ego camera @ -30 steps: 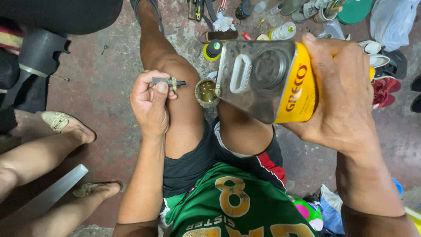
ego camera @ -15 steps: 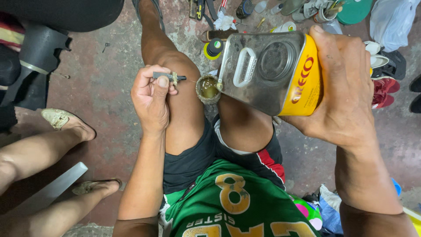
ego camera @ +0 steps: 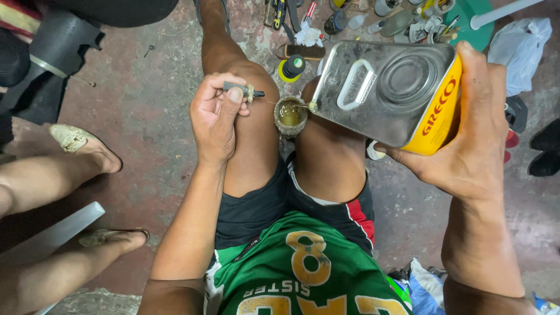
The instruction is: The person applies adhesive to the sole of a sneaker using a brush and a small container of glue, while holding the shoe in their other hand.
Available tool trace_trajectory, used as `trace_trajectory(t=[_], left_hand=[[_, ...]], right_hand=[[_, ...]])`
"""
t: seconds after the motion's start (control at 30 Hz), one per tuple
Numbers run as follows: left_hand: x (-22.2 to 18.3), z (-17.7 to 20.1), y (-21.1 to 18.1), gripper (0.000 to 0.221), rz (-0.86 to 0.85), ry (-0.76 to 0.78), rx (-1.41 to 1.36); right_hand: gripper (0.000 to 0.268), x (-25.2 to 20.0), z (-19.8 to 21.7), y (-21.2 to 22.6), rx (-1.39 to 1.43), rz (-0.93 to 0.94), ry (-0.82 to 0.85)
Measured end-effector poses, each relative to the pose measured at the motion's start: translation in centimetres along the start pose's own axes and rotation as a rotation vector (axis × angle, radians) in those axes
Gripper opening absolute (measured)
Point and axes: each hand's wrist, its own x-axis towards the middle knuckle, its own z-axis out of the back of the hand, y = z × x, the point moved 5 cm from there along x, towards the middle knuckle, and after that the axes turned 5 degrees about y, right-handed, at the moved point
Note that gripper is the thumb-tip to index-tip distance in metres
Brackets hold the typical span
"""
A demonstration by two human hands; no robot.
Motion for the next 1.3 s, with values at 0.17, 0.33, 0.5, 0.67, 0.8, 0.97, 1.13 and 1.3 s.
trace_trajectory(t=[0.17,0.33,0.5,0.67,0.8,0.97,1.13,1.3], left_hand=[[0.1,-0.1,-0.1,0.025,-0.01,0.004,0.009],[0.0,-0.1,0.1,0.025,-0.006,0.022,-0.008],[0.0,-0.1,0.2,0.025,-0.008,0.029,-0.002],[0.1,-0.1,0.3,0.024,0.012,0.019,-0.025],[0.1,0.0,0.2,0.023,-0.004,0.029,-0.011],[0.2,-0.1,0.1,0.022,-0.008,0.011,-0.025],[-0.3,-0.7,-1.5,0.025,-0.017,0.034,-0.007],[-0.8,-1.3,-3.9,0.033,-0.022,0.018,-0.09]], right_hand=[[0.113,0.0,-0.2,0.8,-0.09,0.054,0.002],[0.108,-0.2,-0.3,0.9,-0.082,0.077,-0.011],[0.116,-0.6,-0.4,0.3,-0.059,0.057,-0.01],[0.125,-0.8,-0.2,-1.0,0.022,-0.013,-0.005],[0.125,-1.1,0.1,-2.3,0.244,-0.047,-0.032],[0.121,-3.5,1.3,-3.7,0.645,-0.136,-0.136],[0.094,-4.8,1.2,-3.3,0.873,-0.201,-0.18],[0.094,-5.9,-0.5,-1.8,0.973,-0.207,-0.268]])
